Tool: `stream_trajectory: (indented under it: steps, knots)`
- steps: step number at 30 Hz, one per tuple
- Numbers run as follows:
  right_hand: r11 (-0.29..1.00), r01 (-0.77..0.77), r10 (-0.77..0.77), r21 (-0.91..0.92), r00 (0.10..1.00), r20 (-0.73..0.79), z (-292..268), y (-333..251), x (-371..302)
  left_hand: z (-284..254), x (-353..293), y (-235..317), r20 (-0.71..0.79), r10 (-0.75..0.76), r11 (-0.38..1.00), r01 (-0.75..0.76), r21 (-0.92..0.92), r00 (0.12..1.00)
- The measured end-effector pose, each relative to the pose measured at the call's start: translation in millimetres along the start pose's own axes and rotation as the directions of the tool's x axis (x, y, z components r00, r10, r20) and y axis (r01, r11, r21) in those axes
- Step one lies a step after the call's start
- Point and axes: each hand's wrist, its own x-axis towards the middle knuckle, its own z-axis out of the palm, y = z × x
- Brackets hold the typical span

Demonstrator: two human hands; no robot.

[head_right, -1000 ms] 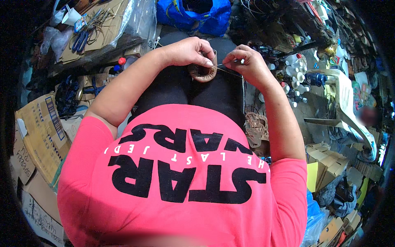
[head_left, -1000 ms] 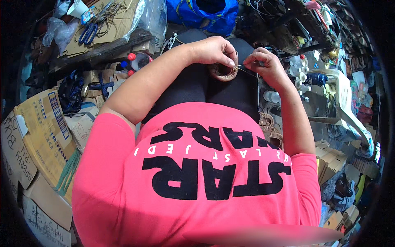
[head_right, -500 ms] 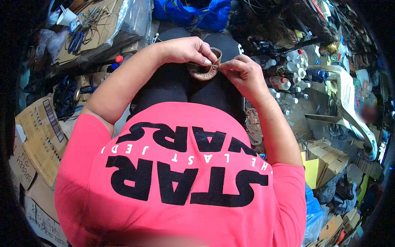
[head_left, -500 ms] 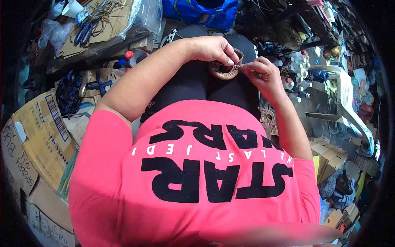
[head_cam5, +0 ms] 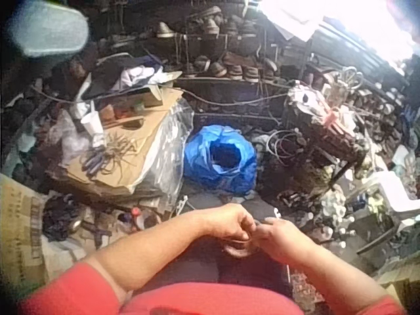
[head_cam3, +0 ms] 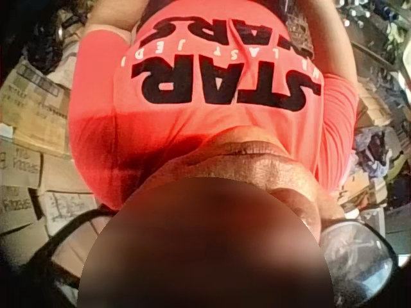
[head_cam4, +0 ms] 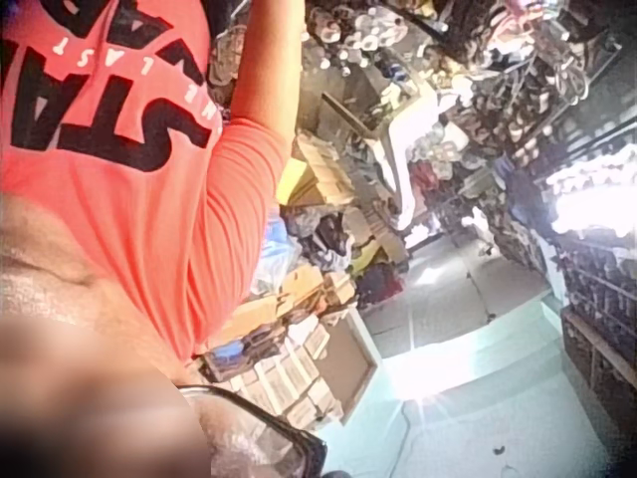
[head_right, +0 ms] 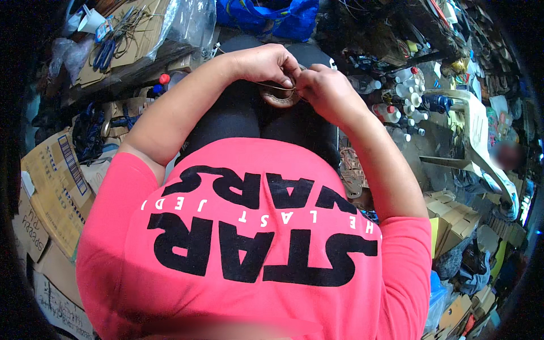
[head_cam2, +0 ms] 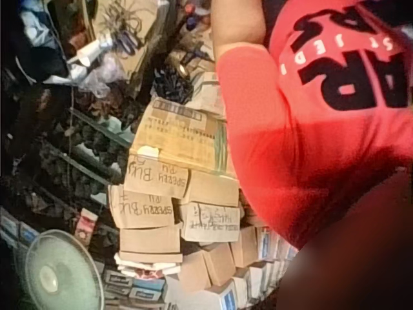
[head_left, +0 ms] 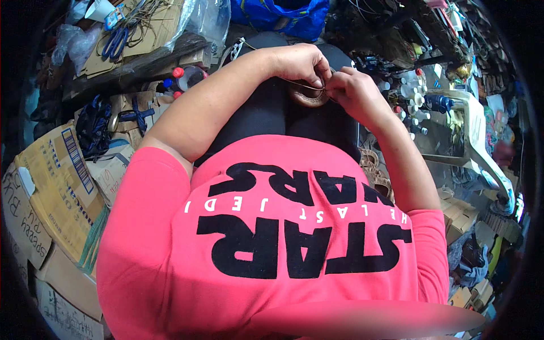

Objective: Hand-stitching the leather upper of a moccasin-style shoe.

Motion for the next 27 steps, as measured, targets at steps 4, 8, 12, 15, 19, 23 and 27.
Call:
stream_trajectory:
  steps: [4, 8, 12, 15, 19, 23, 27]
  knots:
    - [0.866, -0.182, 0.194, 0.466, 0.981, 0.023, -4.6, 23.3, -10.7, 11.0, -21.7, 12.1, -0.453, 0.159, 0.926, 0.026, 0.377, 0.877]
    - [0.891, -0.247, 0.212, 0.38, 0.968, 0.132, -9.1, 19.7, -25.1, 16.6, -76.9, 24.8, -0.336, -0.005, 0.927, 0.13, 0.352, 0.942]
    - [0.985, -0.088, 0.106, 0.147, 0.987, -0.121, 5.2, 22.4, -17.3, 3.8, -98.0, 5.0, -0.632, 0.144, 0.784, 0.303, 0.543, 0.761]
    - [0.766, -0.133, 0.494, 0.628, 0.747, -0.444, 30.2, 53.2, -4.4, 9.1, -75.3, 5.5, -0.763, 0.162, 0.986, -0.123, 0.108, 0.626]
    - [-0.342, 0.286, 0.527, 0.895, 0.847, -0.07, 28.4, 55.6, -0.6, 34.7, -43.7, 25.1, -0.615, 0.073, 0.547, -0.547, -0.633, 0.785]
    - [-0.529, 0.056, 0.248, 0.847, 0.964, 0.092, 21.7, 55.0, -8.3, 30.8, -44.0, 10.1, -0.481, 0.138, 0.308, -0.499, -0.81, 0.866]
    - [-0.458, 0.034, 0.407, 0.888, 0.896, 0.176, 21.0, 55.4, -33.1, 26.3, -65.2, -6.8, -0.471, 0.024, 0.159, -0.469, -0.869, 0.882]
